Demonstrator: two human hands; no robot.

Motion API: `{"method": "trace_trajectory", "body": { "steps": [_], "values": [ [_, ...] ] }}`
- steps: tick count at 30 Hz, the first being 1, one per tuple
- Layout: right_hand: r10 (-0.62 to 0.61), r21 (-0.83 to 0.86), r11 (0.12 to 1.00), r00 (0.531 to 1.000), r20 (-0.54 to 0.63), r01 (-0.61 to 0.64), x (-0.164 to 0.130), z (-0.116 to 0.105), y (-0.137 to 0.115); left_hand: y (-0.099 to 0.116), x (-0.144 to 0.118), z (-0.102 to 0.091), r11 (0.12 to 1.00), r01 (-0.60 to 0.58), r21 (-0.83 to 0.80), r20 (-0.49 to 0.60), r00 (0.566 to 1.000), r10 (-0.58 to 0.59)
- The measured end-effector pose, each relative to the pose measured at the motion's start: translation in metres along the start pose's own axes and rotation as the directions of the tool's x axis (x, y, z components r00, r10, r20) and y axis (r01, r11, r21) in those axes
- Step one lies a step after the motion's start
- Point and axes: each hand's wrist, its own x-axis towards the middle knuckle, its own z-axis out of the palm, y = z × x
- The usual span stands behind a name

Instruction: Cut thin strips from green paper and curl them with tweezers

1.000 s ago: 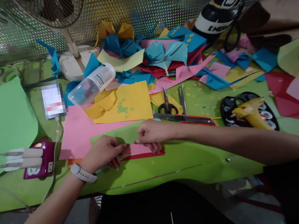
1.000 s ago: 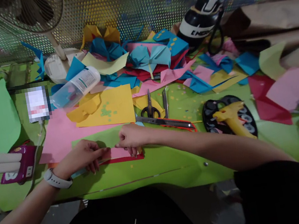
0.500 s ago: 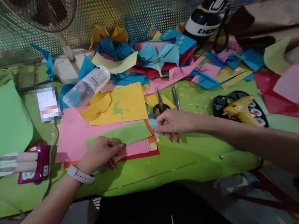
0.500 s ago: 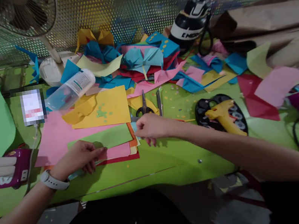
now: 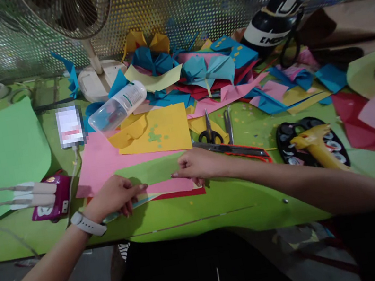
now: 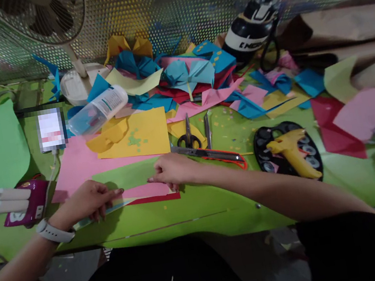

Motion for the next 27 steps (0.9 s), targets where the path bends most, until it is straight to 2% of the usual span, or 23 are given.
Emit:
{"method": "trace_trajectory", "body": {
  "steps": [8,12,14,16,18,20,21,22,23,25,27],
  "values": [
    [-0.022,-0.025,0.999,0.999,-0.035,0.021,-0.002,0.003,-0.002,-0.038,-0.030,-0.024,0.994,0.109,0.004,-0.100,0.989,-0.108],
    [-0.031,-0.052,0.998,0.998,-0.046,0.029,-0.005,0.002,-0.005,-0.053,-0.047,-0.020,0.992,0.122,0.032,-0.277,0.955,-0.108],
    [-0.062,-0.091,0.994,0.996,-0.071,0.056,-0.006,0.003,-0.010,-0.053,-0.053,-0.011,0.995,0.032,0.100,-0.448,0.894,0.016],
    [-0.103,-0.174,0.981,0.988,-0.113,0.083,-0.003,0.005,-0.019,-0.046,-0.053,0.002,0.947,-0.110,0.302,-0.572,0.773,0.273],
    [-0.161,-0.262,0.958,0.973,-0.167,0.113,0.000,0.009,-0.029,-0.035,-0.046,0.016,0.813,-0.251,0.525,-0.526,0.656,0.542],
    [-0.229,-0.298,0.941,0.949,-0.217,0.159,0.001,0.012,-0.035,-0.023,-0.033,0.029,0.635,-0.407,0.657,-0.397,0.529,0.750],
    [-0.264,-0.310,0.934,0.930,-0.256,0.180,-0.001,0.012,-0.035,-0.018,-0.025,0.035,0.538,-0.450,0.713,-0.302,0.495,0.815],
    [-0.300,-0.330,0.924,0.905,-0.301,0.196,-0.005,0.011,-0.033,-0.015,-0.017,0.040,0.452,-0.459,0.765,-0.213,0.482,0.850],
    [-0.329,-0.360,0.913,0.871,-0.365,0.194,-0.011,0.009,-0.027,-0.013,-0.010,0.044,0.399,-0.442,0.803,-0.155,0.492,0.856],
    [-0.423,-0.474,0.864,0.757,-0.498,0.171,-0.028,0.001,-0.005,-0.013,0.001,0.051,0.341,-0.412,0.845,-0.094,0.514,0.852],
    [-0.482,-0.589,0.806,0.645,-0.593,0.060,-0.046,-0.008,0.026,-0.016,0.007,0.054,0.297,-0.404,0.865,-0.044,0.529,0.848]
  ]
}}
